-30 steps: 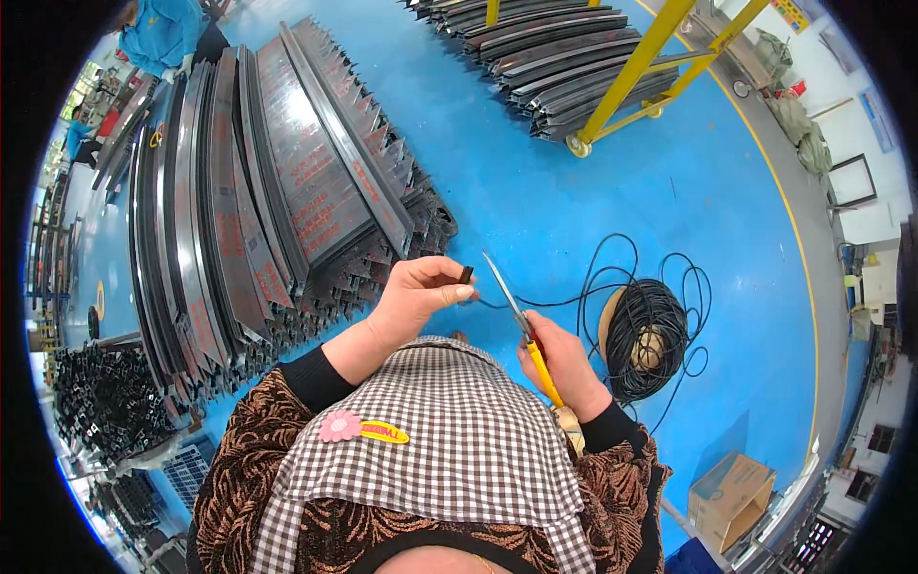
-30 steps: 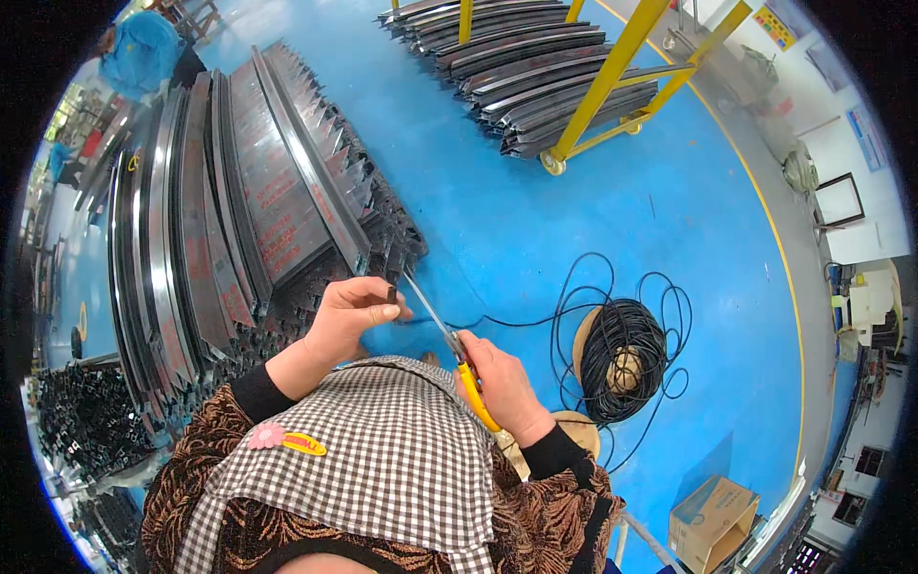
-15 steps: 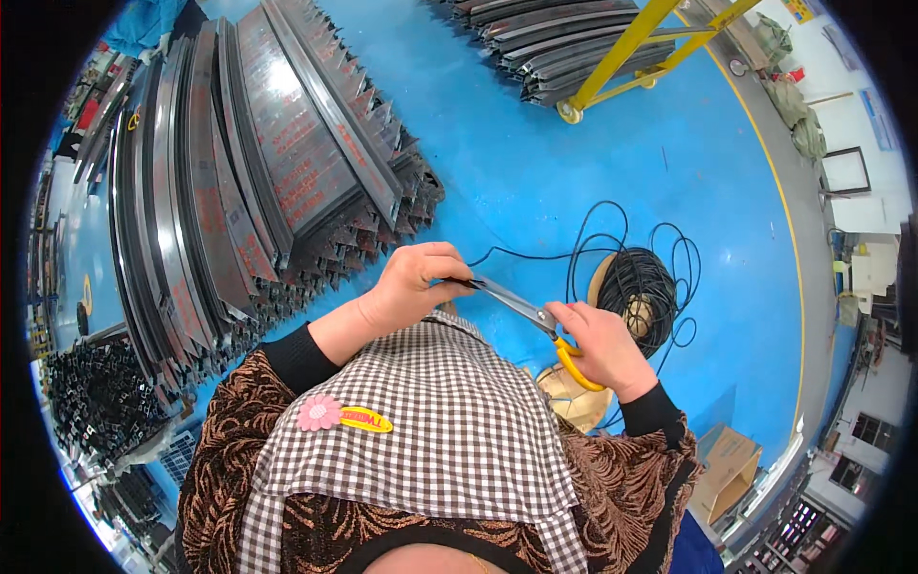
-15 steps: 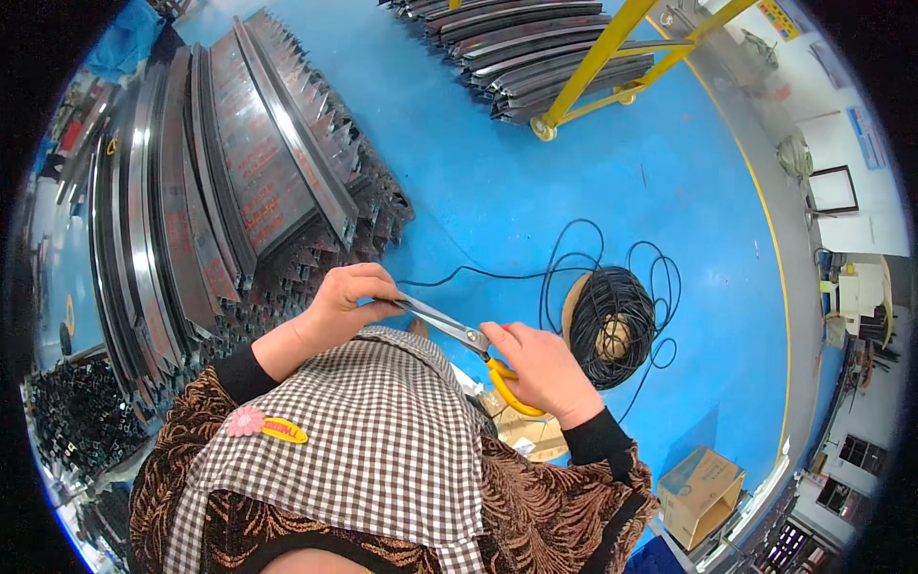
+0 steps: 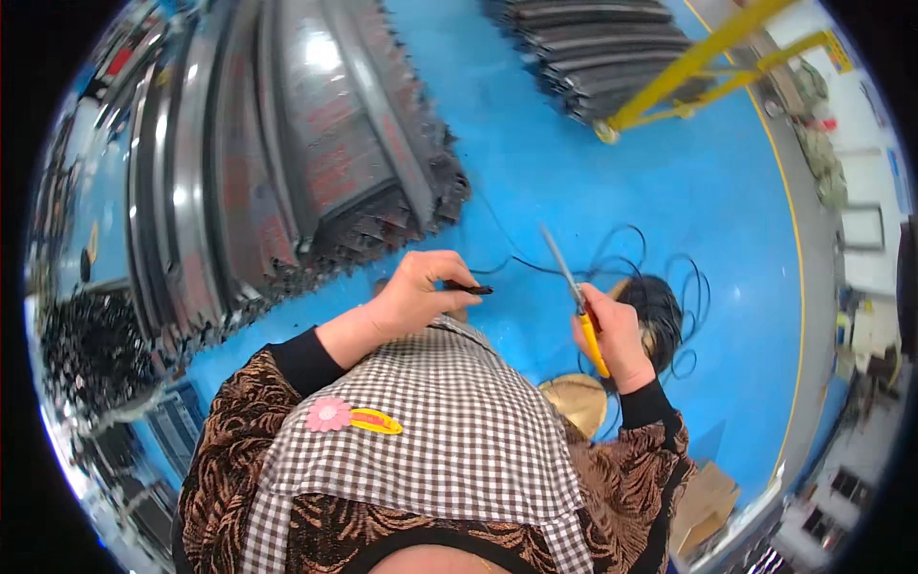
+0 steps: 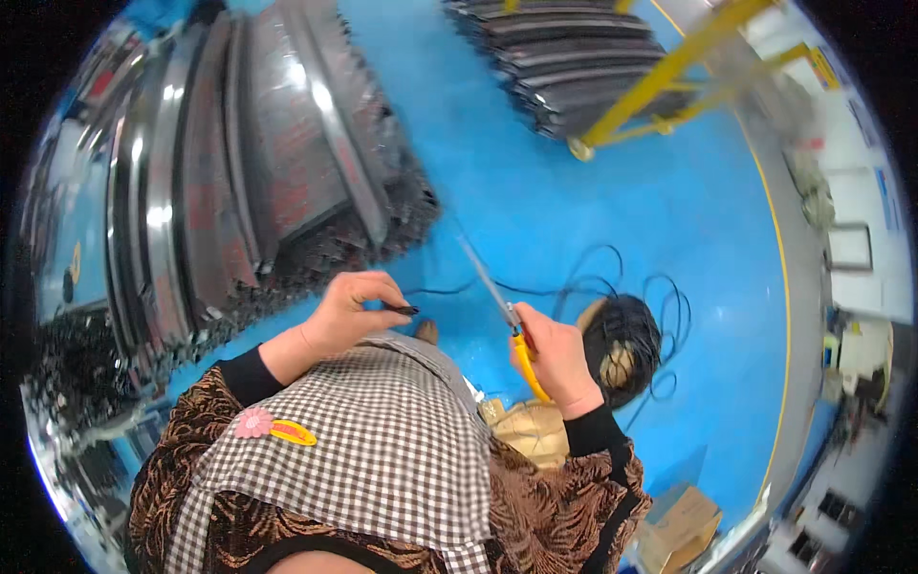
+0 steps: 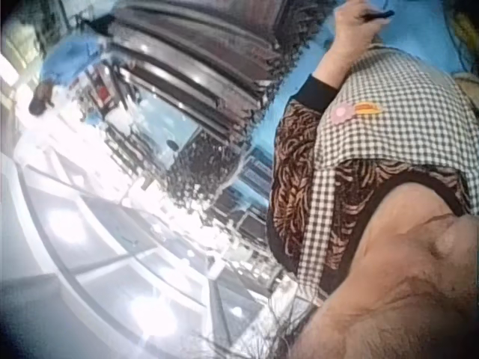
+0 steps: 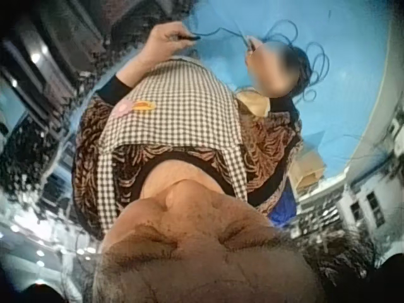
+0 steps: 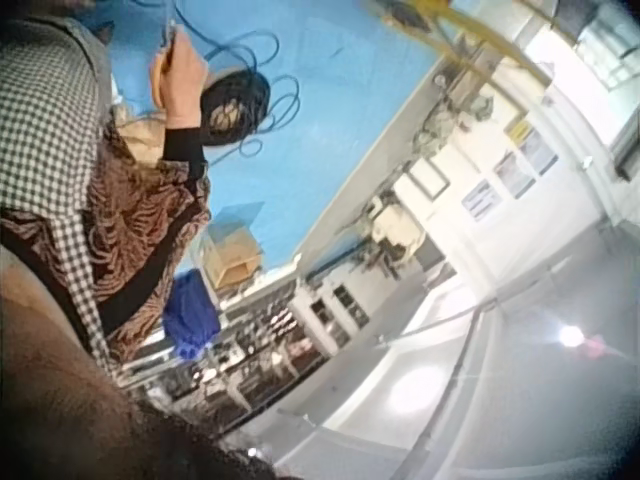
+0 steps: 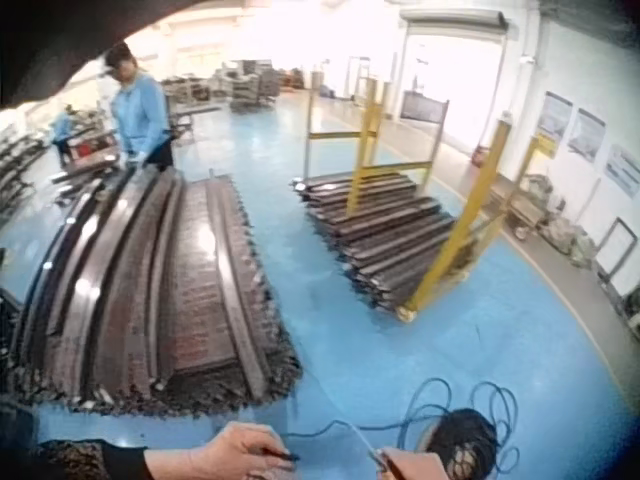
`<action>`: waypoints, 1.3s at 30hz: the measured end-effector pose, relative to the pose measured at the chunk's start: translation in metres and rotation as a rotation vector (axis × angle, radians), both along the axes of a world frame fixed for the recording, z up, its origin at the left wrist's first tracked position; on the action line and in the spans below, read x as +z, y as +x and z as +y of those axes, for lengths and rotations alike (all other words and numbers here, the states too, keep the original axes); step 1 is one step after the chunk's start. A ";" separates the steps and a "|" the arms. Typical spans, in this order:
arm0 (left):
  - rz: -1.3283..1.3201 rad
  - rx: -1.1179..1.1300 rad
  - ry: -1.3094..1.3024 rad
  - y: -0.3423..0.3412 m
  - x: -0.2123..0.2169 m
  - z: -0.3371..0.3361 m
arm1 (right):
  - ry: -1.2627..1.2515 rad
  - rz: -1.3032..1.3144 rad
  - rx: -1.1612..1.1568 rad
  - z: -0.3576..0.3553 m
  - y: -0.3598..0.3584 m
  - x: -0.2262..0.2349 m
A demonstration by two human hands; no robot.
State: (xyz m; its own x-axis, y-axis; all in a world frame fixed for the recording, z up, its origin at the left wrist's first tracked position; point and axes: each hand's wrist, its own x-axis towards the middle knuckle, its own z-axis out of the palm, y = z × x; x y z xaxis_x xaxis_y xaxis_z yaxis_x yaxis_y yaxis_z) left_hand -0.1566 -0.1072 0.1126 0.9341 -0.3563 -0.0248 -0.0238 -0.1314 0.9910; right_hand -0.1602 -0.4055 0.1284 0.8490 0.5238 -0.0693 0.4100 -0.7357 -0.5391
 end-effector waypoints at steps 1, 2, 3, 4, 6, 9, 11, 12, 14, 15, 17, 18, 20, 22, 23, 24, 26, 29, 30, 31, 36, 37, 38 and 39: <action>0.055 0.046 -0.003 -0.004 -0.001 0.009 | 0.100 0.005 -0.052 0.013 0.010 -0.005; 0.165 0.043 -0.001 -0.006 -0.003 0.017 | 0.169 0.003 -0.037 0.032 0.019 -0.010; 0.277 0.046 -0.001 -0.010 -0.003 0.028 | 0.241 0.004 -0.019 0.057 0.027 -0.014; 0.267 0.077 0.014 -0.015 -0.004 0.041 | 0.305 0.054 -0.005 0.084 0.035 -0.018; 0.335 -0.034 -0.111 -0.027 -0.004 0.066 | 0.350 0.181 0.046 0.142 0.048 -0.046; 0.380 0.010 -0.195 -0.047 0.005 0.111 | 0.463 0.259 0.150 0.237 0.073 -0.081; 0.517 0.191 -0.650 -0.061 0.011 0.138 | 0.386 0.301 0.125 0.301 0.091 -0.113; 0.507 0.202 -0.654 -0.067 0.012 0.149 | 0.301 0.301 0.080 0.330 0.102 -0.124; 0.510 0.259 -0.676 -0.080 0.011 0.171 | 0.214 0.297 0.048 0.377 0.123 -0.144; 0.513 0.271 -0.693 -0.083 0.007 0.180 | 0.074 0.202 -0.053 0.393 0.134 -0.152; 0.512 0.286 -0.717 -0.087 0.002 0.195 | -0.114 0.082 -0.150 0.417 0.156 -0.160; 0.528 0.294 -0.685 -0.090 0.001 0.202 | -0.162 0.059 -0.146 0.424 0.167 -0.161; 0.565 0.308 -0.623 -0.098 -0.002 0.212 | -0.193 -0.049 -0.187 0.431 0.187 -0.170; 0.584 0.306 -0.600 -0.098 -0.005 0.224 | -0.169 -0.445 -0.208 0.436 0.193 -0.175; 0.589 0.288 -0.596 -0.097 -0.008 0.230 | -0.120 -0.733 -0.177 0.438 0.192 -0.176; 0.594 0.277 -0.589 -0.098 -0.010 0.236 | -0.123 -0.734 -0.173 0.447 0.180 -0.171; 0.601 0.250 -0.579 -0.097 -0.015 0.244 | -0.018 -0.307 -0.044 0.473 0.142 -0.156; 0.594 0.194 -0.525 -0.086 -0.018 0.246 | 0.196 0.088 -0.128 0.488 0.120 -0.167; 0.591 0.179 -0.492 -0.082 -0.018 0.247 | 0.251 0.208 -0.179 0.490 0.120 -0.168; 0.587 0.165 -0.459 -0.079 -0.018 0.247 | 0.308 0.328 -0.230 0.492 0.121 -0.170; 0.601 0.134 -0.488 -0.071 -0.035 0.245 | 0.451 0.585 -0.257 0.489 0.126 -0.188; 0.601 0.130 -0.487 -0.070 -0.038 0.246 | 0.452 0.583 -0.261 0.489 0.127 -0.190; 0.615 0.163 -0.497 -0.069 -0.041 0.247 | 0.433 0.573 -0.251 0.488 0.128 -0.193; 0.629 0.197 -0.507 -0.067 -0.044 0.249 | 0.414 0.564 -0.240 0.487 0.130 -0.195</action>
